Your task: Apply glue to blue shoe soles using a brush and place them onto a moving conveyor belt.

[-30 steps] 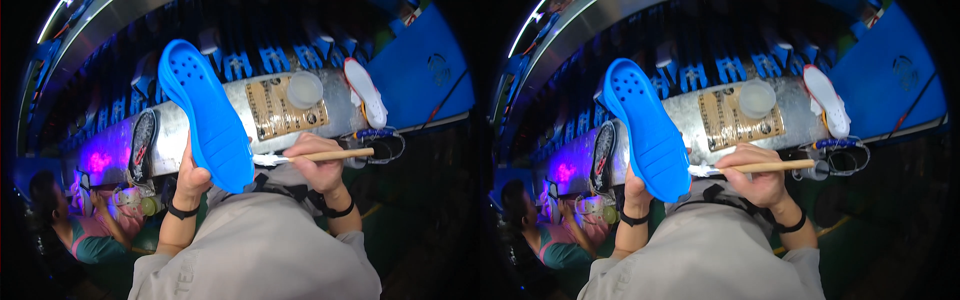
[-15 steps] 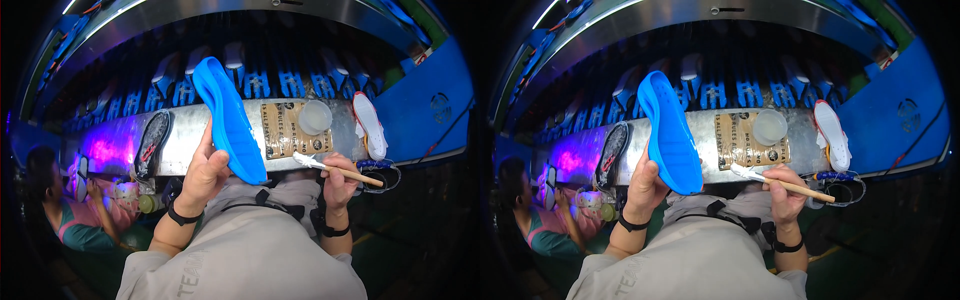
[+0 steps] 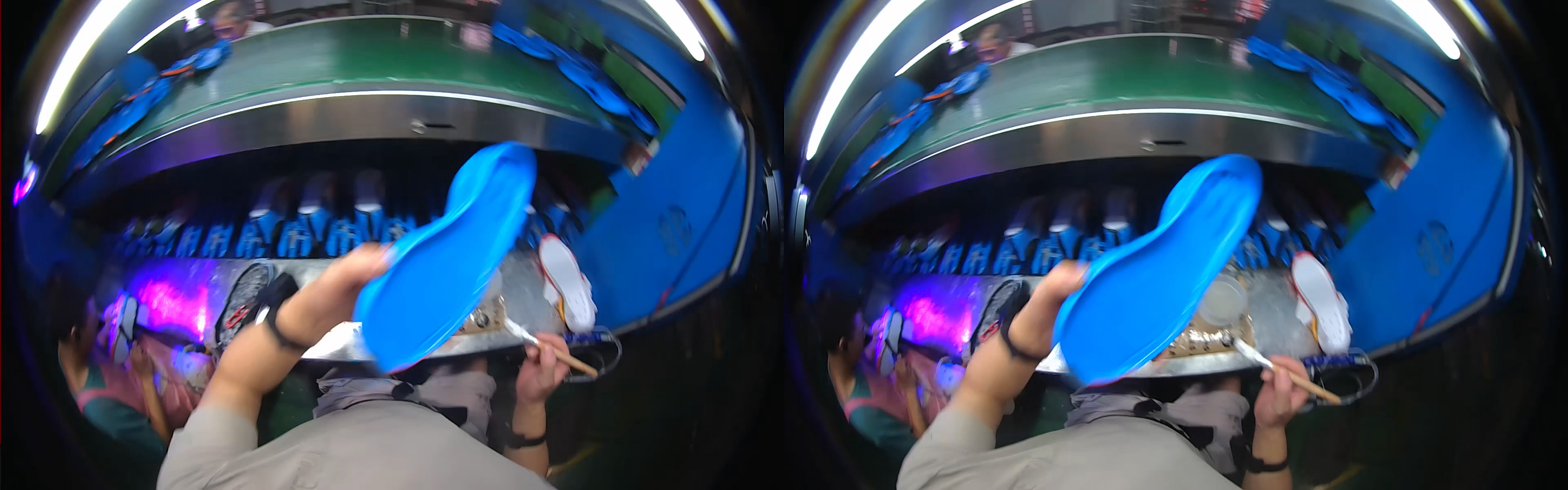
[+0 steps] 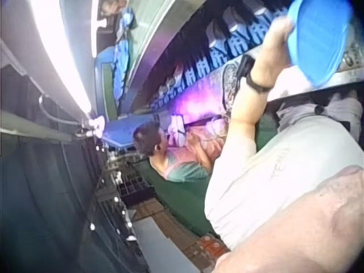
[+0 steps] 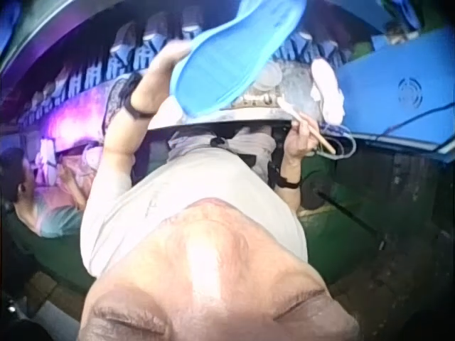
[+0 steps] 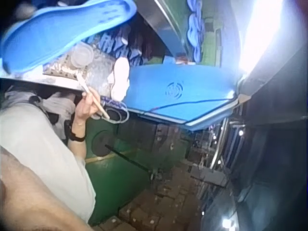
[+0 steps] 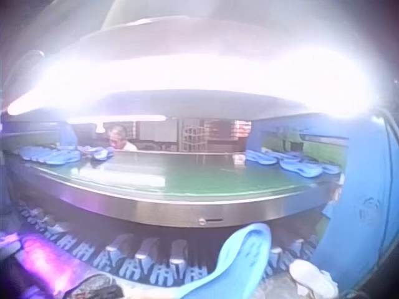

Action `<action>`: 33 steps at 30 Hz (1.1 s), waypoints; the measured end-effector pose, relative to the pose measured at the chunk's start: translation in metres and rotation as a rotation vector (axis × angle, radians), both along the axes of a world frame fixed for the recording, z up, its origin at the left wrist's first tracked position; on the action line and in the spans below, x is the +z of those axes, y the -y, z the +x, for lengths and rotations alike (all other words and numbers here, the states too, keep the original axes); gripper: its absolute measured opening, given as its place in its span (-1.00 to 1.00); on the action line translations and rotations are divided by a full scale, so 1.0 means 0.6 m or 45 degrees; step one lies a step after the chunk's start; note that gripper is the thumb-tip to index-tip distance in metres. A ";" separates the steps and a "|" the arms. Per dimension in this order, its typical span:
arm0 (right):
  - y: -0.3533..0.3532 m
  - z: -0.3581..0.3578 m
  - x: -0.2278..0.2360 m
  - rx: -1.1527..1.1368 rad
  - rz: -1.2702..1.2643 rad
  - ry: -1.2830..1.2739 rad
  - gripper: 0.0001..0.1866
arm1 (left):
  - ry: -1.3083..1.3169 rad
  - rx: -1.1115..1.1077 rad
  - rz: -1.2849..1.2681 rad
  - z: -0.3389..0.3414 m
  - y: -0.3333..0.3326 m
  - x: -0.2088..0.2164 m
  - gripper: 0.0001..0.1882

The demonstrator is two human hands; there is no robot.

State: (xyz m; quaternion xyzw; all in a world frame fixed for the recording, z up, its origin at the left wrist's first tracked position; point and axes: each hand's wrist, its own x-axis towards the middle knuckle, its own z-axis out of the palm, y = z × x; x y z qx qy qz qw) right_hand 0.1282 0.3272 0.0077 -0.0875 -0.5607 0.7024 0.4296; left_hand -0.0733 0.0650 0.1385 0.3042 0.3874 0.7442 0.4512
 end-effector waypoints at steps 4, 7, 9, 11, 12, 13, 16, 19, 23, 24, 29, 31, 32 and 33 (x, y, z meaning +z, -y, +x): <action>-0.007 0.018 -0.014 -0.013 0.004 -0.022 -0.77 | -0.057 0.149 0.639 -0.144 -0.218 0.208 -0.53; -0.023 0.030 -0.028 0.009 0.105 0.053 -0.77 | -0.006 0.450 0.376 -0.225 -0.309 0.239 -0.32; -0.023 0.029 -0.034 -0.020 0.119 0.057 -0.77 | -0.177 0.441 0.021 -0.227 -0.276 0.245 -0.22; -0.022 0.019 -0.040 -0.001 0.083 0.099 -0.77 | -0.599 0.572 -0.071 -0.243 -0.204 0.243 -0.31; -0.024 0.013 -0.050 0.017 0.064 0.116 -0.78 | -0.712 0.660 -0.168 -0.261 -0.167 0.249 -0.35; -0.028 0.009 -0.056 0.033 0.051 0.134 -0.77 | -0.823 0.747 -0.260 -0.284 -0.131 0.256 -0.38; -0.011 -0.005 -0.034 0.107 0.052 0.118 -0.82 | -1.057 1.051 -0.690 -0.382 -0.037 0.284 -0.39; -0.010 -0.026 -0.059 -0.071 0.622 0.170 -0.79 | -1.417 1.268 -1.551 -0.473 0.066 0.323 -0.46; 0.029 -0.034 -0.026 0.169 0.207 0.255 -0.74 | -1.245 1.543 -1.884 -0.689 0.247 0.270 -0.57; 0.032 -0.034 -0.017 0.172 0.282 0.346 -0.73 | -1.250 1.573 -1.939 -0.708 0.269 0.264 -0.58; 0.027 -0.046 -0.036 0.307 0.278 0.338 -0.73 | -2.567 0.712 -2.353 -0.839 0.481 0.241 -0.74; 0.033 -0.039 -0.042 0.316 0.280 0.378 -0.74 | -1.451 1.137 -2.408 -0.864 0.430 0.245 -0.80; 0.035 -0.037 -0.043 0.311 0.284 0.395 -0.74 | -1.551 1.125 -2.301 -0.861 0.417 0.245 -0.81; 0.039 -0.037 -0.046 0.303 0.289 0.412 -0.74 | -1.648 1.114 -2.189 -0.849 0.412 0.239 -0.82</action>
